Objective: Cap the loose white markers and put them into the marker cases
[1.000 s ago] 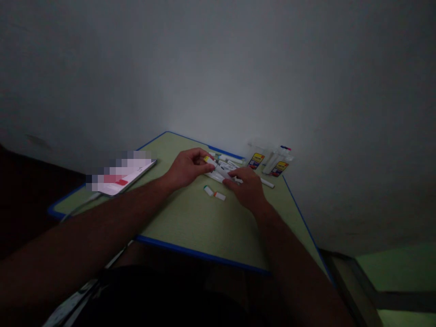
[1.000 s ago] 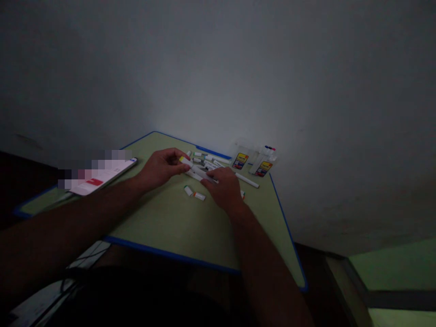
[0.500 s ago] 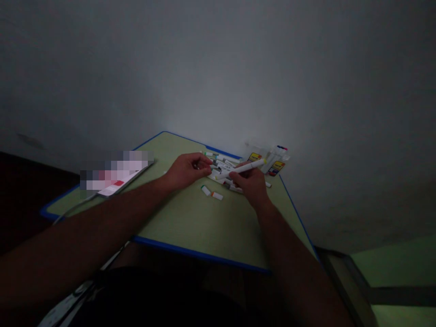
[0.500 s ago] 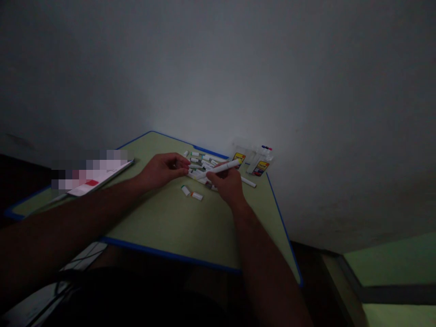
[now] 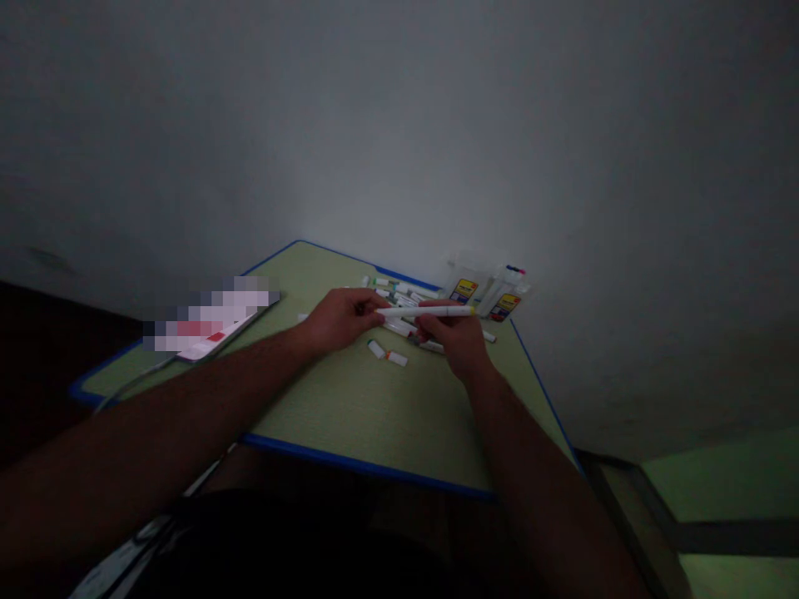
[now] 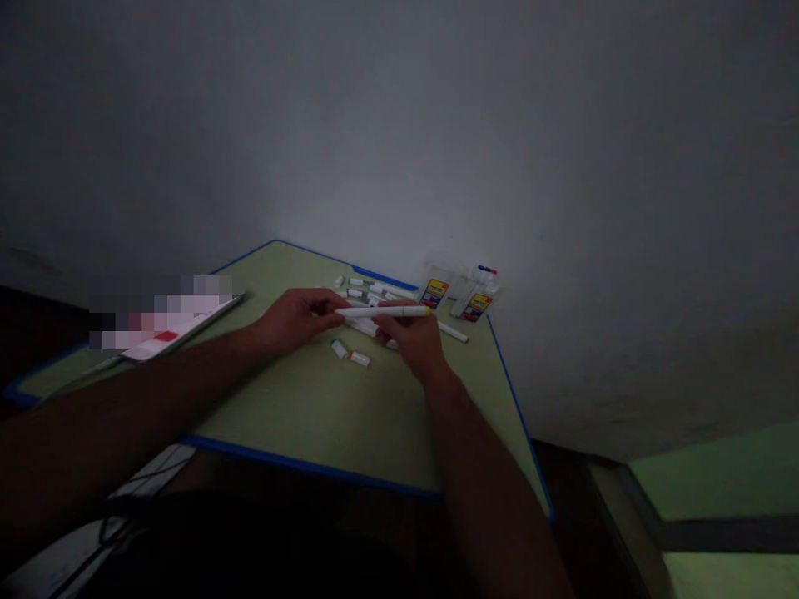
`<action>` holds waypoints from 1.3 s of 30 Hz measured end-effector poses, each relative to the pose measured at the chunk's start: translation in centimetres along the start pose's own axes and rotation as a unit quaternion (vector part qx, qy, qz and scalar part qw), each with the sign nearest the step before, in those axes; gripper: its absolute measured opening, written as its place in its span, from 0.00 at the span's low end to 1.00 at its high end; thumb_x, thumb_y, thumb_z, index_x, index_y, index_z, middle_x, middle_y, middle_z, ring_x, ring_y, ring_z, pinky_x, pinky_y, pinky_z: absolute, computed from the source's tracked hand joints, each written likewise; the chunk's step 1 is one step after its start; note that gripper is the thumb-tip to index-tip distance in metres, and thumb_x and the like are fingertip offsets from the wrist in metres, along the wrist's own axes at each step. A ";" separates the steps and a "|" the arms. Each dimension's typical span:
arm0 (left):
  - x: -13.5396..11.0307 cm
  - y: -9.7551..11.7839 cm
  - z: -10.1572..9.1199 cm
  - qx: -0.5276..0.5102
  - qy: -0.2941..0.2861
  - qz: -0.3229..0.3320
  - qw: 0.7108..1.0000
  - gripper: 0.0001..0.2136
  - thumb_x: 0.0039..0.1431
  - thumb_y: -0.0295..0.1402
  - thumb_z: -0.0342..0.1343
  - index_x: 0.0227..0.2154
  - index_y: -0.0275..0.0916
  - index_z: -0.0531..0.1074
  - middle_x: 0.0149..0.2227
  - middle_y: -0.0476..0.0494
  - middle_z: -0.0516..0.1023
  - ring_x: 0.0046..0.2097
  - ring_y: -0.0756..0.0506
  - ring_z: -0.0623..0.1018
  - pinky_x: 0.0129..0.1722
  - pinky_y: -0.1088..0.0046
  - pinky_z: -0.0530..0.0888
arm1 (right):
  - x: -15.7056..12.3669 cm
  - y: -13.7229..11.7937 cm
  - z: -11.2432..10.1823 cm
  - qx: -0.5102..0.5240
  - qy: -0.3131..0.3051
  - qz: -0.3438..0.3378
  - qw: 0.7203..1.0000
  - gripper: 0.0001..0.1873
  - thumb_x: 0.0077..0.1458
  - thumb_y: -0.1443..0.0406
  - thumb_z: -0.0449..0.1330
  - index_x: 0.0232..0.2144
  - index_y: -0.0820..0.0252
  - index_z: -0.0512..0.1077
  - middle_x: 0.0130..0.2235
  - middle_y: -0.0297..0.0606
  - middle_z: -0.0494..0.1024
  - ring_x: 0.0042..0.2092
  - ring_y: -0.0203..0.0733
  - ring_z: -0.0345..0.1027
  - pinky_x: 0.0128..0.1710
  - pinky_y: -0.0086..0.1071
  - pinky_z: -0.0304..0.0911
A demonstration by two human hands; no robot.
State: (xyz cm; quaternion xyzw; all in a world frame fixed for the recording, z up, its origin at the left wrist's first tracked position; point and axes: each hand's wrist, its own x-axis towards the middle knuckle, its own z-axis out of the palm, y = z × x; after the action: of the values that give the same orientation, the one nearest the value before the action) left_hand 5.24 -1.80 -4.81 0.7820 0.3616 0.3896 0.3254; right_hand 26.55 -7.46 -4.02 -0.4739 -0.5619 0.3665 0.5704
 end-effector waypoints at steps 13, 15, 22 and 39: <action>0.2 -0.8 -0.2 0.016 0.041 0.000 0.999 0.09 0.53 0.33 0.62 0.37 0.37 0.80 0.27 0.50 0.76 0.30 0.50 0.72 0.31 0.72 0.66 | 0.6 0.5 -1.1 0.096 0.057 -0.008 0.994 0.17 0.47 0.53 0.67 0.34 0.60 0.77 0.26 0.34 0.78 0.23 0.34 0.70 0.24 0.30 0.69; 0.2 -0.8 -0.2 0.021 0.047 -0.003 0.999 0.09 0.52 0.33 0.62 0.37 0.37 0.79 0.27 0.50 0.76 0.30 0.50 0.72 0.31 0.72 0.66 | 0.6 0.5 -1.0 0.109 0.050 -0.004 0.993 0.19 0.48 0.51 0.66 0.34 0.60 0.77 0.26 0.35 0.78 0.23 0.35 0.70 0.23 0.30 0.68; 0.3 -0.3 -0.5 0.046 0.098 -0.016 0.994 0.09 0.47 0.30 0.65 0.34 0.38 0.77 0.26 0.52 0.75 0.28 0.51 0.71 0.30 0.74 0.67 | 0.9 0.3 -1.4 0.061 0.118 -0.012 0.991 0.18 0.44 0.55 0.69 0.34 0.60 0.75 0.24 0.31 0.76 0.22 0.32 0.67 0.23 0.29 0.68; 0.2 -0.2 -0.5 0.009 0.117 -0.004 0.993 0.07 0.51 0.29 0.62 0.35 0.38 0.75 0.26 0.53 0.71 0.29 0.51 0.70 0.30 0.74 0.67 | 1.0 0.5 -1.8 0.026 0.111 -0.007 0.993 0.17 0.43 0.59 0.69 0.36 0.59 0.75 0.27 0.32 0.78 0.26 0.35 0.71 0.24 0.30 0.69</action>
State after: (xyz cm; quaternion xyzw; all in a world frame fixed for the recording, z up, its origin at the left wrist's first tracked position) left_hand 4.86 -1.43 -4.61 0.7324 0.4035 0.4742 0.2755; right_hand 28.53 -6.65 -4.06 -0.4929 -0.4887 0.3218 0.6439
